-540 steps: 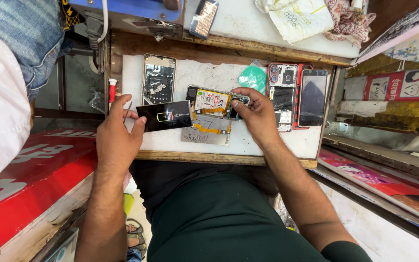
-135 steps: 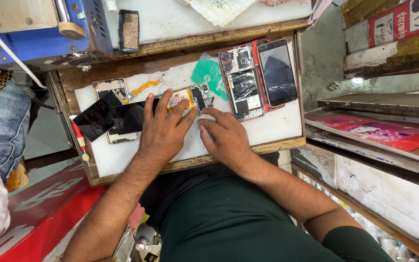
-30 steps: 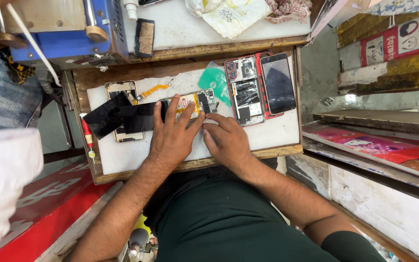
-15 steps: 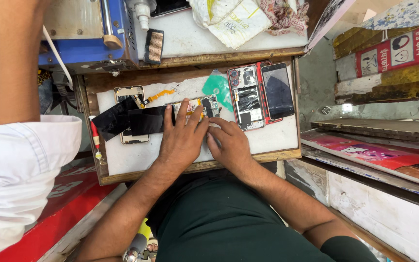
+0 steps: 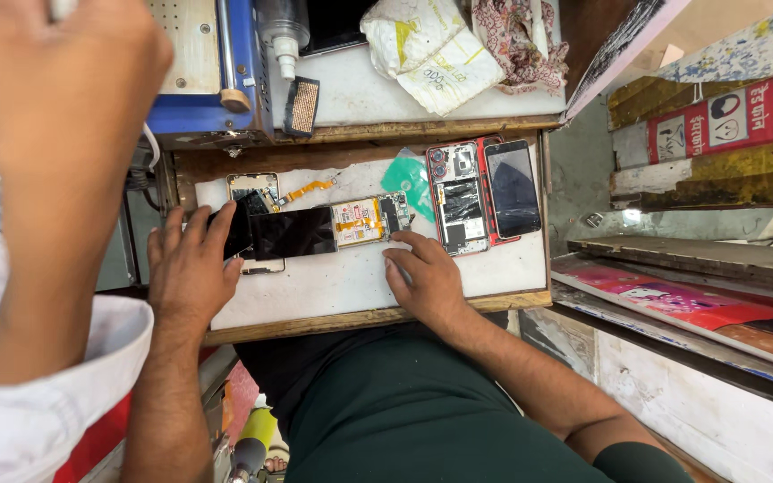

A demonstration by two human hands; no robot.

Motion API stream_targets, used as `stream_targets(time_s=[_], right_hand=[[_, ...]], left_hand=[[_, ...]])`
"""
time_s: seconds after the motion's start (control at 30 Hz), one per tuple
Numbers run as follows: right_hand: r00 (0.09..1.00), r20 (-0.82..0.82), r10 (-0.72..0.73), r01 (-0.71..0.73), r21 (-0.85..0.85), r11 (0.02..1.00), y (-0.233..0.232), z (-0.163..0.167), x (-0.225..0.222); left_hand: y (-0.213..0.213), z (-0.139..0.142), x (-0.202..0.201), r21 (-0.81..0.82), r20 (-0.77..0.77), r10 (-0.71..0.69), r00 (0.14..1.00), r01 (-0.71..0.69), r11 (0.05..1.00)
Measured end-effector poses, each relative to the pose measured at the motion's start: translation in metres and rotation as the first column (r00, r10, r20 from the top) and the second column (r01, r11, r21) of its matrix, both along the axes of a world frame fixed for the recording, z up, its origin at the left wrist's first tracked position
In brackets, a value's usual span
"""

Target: The person unpacks a new display assembly and replaces the screen on a disassembled smartphone. They connect the display ribbon cable to the motherboard, reposition the battery, and use a red-handled screwdriver to secure internal components. The phone is tested by connecting a charging cable, and the screen lights up.

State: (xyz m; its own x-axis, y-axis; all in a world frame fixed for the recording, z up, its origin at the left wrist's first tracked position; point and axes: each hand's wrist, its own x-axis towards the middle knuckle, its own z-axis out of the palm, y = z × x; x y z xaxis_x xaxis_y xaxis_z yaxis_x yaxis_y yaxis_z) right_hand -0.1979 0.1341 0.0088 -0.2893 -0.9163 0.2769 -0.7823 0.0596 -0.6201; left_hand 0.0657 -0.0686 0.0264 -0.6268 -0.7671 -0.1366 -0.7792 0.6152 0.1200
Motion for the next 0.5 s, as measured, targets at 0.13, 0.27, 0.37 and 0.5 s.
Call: stream_targets(time_s=[0.13, 0.27, 0.37, 0.5], right_hand=[[1.0, 0.006, -0.006, 0.006, 0.006, 1.0, 0.0, 0.002, 0.0], [0.999, 0.029, -0.014, 0.014, 0.017, 1.0, -0.001, 0.001, -0.001], [1.0, 0.018, -0.007, 0.006, 0.005, 1.0, 0.0, 0.002, -0.002], [1.0, 0.031, -0.001, 0.0, 0.027, 1.0, 0.0, 0.004, -0.002]], left_hand=[[-0.005, 0.004, -0.002, -0.013, -0.032, -0.028, 0.999, 0.027, 1.0], [-0.006, 0.018, -0.002, -0.172, -0.098, -0.054, 0.994, 0.037, 0.984], [0.003, 0.035, 0.001, -0.249, -0.132, -0.062, 0.989, 0.027, 0.968], [0.014, 0.063, 0.001, -0.306, -0.121, -0.026, 0.992, -0.013, 0.952]])
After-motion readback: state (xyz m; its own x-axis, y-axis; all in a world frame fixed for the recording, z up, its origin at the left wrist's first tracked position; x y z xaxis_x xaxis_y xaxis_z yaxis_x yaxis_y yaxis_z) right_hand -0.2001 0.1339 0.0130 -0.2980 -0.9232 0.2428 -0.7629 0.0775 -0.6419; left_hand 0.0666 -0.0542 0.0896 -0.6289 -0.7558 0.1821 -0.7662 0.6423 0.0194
